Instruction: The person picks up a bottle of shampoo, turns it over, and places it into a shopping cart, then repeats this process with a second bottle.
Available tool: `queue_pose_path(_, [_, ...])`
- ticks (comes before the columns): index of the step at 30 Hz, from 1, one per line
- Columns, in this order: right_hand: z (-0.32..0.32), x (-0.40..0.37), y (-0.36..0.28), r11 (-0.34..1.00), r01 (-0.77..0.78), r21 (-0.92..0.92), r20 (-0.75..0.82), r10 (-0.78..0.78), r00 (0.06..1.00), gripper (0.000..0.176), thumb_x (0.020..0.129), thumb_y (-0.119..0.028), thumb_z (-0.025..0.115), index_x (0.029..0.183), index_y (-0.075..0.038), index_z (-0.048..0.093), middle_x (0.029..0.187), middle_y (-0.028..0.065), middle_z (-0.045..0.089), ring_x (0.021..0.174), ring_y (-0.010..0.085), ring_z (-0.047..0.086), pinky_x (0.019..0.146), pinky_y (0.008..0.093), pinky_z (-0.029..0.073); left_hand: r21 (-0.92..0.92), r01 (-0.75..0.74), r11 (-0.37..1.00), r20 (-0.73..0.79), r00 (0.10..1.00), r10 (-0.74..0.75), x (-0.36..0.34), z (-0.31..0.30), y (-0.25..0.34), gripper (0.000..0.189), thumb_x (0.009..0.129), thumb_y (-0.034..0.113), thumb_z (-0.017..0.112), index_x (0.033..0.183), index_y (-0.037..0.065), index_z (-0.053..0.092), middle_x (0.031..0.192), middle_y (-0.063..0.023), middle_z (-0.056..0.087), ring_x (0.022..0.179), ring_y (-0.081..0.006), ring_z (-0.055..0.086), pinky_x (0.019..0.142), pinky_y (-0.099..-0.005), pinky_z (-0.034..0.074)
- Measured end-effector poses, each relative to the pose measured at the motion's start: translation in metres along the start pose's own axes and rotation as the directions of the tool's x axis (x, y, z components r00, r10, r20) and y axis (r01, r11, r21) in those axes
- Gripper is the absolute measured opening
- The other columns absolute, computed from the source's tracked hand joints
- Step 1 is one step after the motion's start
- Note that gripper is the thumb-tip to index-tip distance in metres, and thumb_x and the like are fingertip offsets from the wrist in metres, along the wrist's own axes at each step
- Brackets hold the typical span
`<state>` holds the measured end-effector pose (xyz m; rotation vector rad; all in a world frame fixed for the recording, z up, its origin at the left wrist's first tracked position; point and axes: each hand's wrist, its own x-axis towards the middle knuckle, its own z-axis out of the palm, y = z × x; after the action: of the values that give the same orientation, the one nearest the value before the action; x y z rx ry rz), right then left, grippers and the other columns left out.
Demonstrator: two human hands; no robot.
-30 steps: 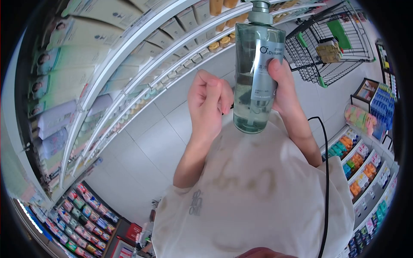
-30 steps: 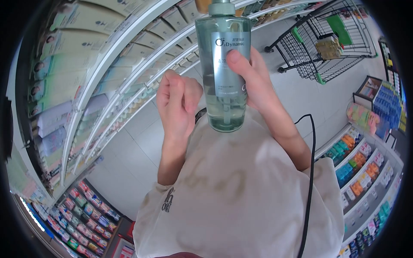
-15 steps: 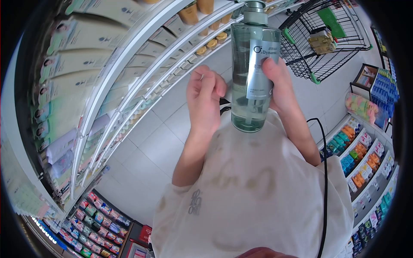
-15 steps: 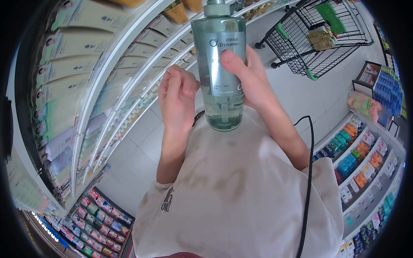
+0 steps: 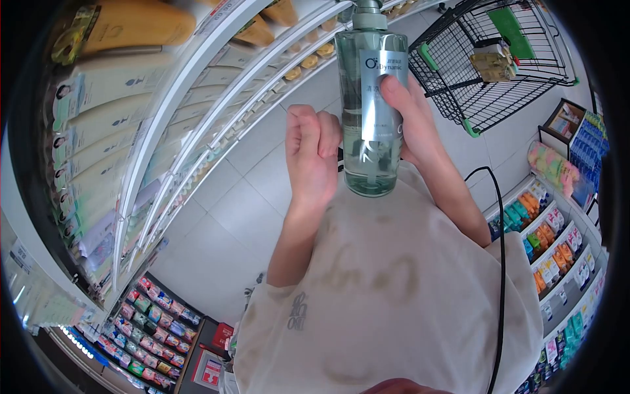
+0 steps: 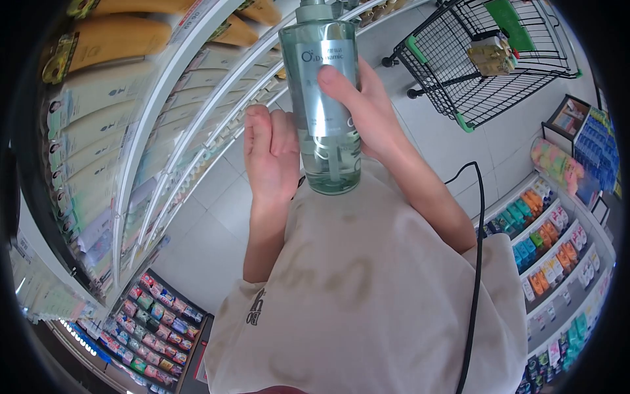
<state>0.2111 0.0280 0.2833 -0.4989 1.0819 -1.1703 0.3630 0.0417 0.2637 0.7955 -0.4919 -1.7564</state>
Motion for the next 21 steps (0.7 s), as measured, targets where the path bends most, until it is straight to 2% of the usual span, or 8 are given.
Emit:
queue_pose_path(2, [-0.005,0.004,-0.001,1.0,-0.001,-0.008,-0.002,0.001,1.0,0.061,0.087,-0.04,0.065,0.127,0.001,0.044,0.108,0.0114,0.057,0.094,0.0162,0.059,0.079,0.0307,0.051,0.009,-0.009,1.0,0.007,1.0,0.009,0.002,0.006,-0.002,0.02,0.103,0.026,0.039,0.088,0.013,0.039,0.056,0.0037,0.032,0.057,-0.0086,0.028,0.056,-0.0256,0.026])
queue_pose_path(4, [-0.007,0.006,0.0,1.0,0.001,-0.018,-0.002,-0.001,1.0,0.06,0.089,-0.042,0.062,0.127,0.001,0.044,0.108,0.0111,0.057,0.093,0.016,0.059,0.079,0.0303,0.051,0.053,-0.033,0.998,0.038,0.999,0.031,0.003,0.011,-0.002,0.029,0.103,0.035,0.037,0.083,0.014,0.042,0.058,0.0041,0.028,0.056,-0.0077,0.024,0.055,-0.0243,0.023])
queue_pose_path(6, [-0.008,0.007,0.002,0.998,-0.058,0.015,-0.03,0.059,0.998,0.057,0.095,-0.054,0.043,0.123,-0.004,0.048,0.102,0.0067,0.061,0.088,0.015,0.061,0.075,0.0304,0.052,0.04,-0.03,0.999,0.035,0.999,0.029,0.002,0.008,-0.004,0.033,0.103,0.036,0.034,0.079,0.014,0.039,0.057,0.0036,0.029,0.056,-0.0084,0.025,0.055,-0.0253,0.023])
queue_pose_path(7, [-0.008,0.007,0.002,0.998,-0.058,0.013,-0.029,0.058,0.998,0.057,0.095,-0.054,0.043,0.123,-0.004,0.048,0.102,0.0067,0.061,0.088,0.015,0.061,0.075,0.0304,0.052,0.025,-0.029,0.999,0.035,0.999,0.028,0.002,0.006,-0.004,0.037,0.104,0.036,0.03,0.075,0.014,0.036,0.055,0.0031,0.03,0.056,-0.0091,0.025,0.055,-0.0263,0.023])
queue_pose_path(9, [-0.006,0.006,0.002,0.983,-0.127,0.131,-0.003,0.128,0.992,0.06,0.097,-0.058,0.036,0.12,-0.005,0.053,0.101,0.0063,0.063,0.088,0.0152,0.062,0.076,0.0313,0.053,0.024,-0.035,0.999,0.032,0.999,0.035,-0.002,0.005,-0.001,0.041,0.104,0.039,0.029,0.072,0.014,0.034,0.055,0.003,0.029,0.056,-0.0095,0.024,0.055,-0.0264,0.023])
queue_pose_path(14, [0.011,-0.002,0.01,0.987,-0.099,0.127,0.022,0.097,0.995,0.061,0.096,-0.059,0.034,0.117,-0.005,0.056,0.1,0.0064,0.064,0.087,0.0155,0.063,0.076,0.0314,0.053,-0.048,-0.087,0.995,0.066,0.994,0.09,-0.015,-0.009,0.007,0.046,0.102,0.044,0.03,0.067,0.014,0.032,0.055,0.0032,0.029,0.056,-0.0102,0.024,0.055,-0.0266,0.022])
queue_pose_path(21, [0.042,-0.016,0.039,0.988,-0.111,0.108,0.094,0.101,0.99,0.058,0.098,-0.056,0.035,0.116,-0.005,0.056,0.1,0.0066,0.065,0.087,0.0158,0.063,0.077,0.0312,0.052,-0.072,-0.144,0.987,0.091,0.984,0.15,-0.046,-0.043,0.03,0.041,0.1,0.043,0.04,0.073,0.013,0.038,0.059,0.0038,0.031,0.058,-0.0091,0.026,0.056,-0.0255,0.023])
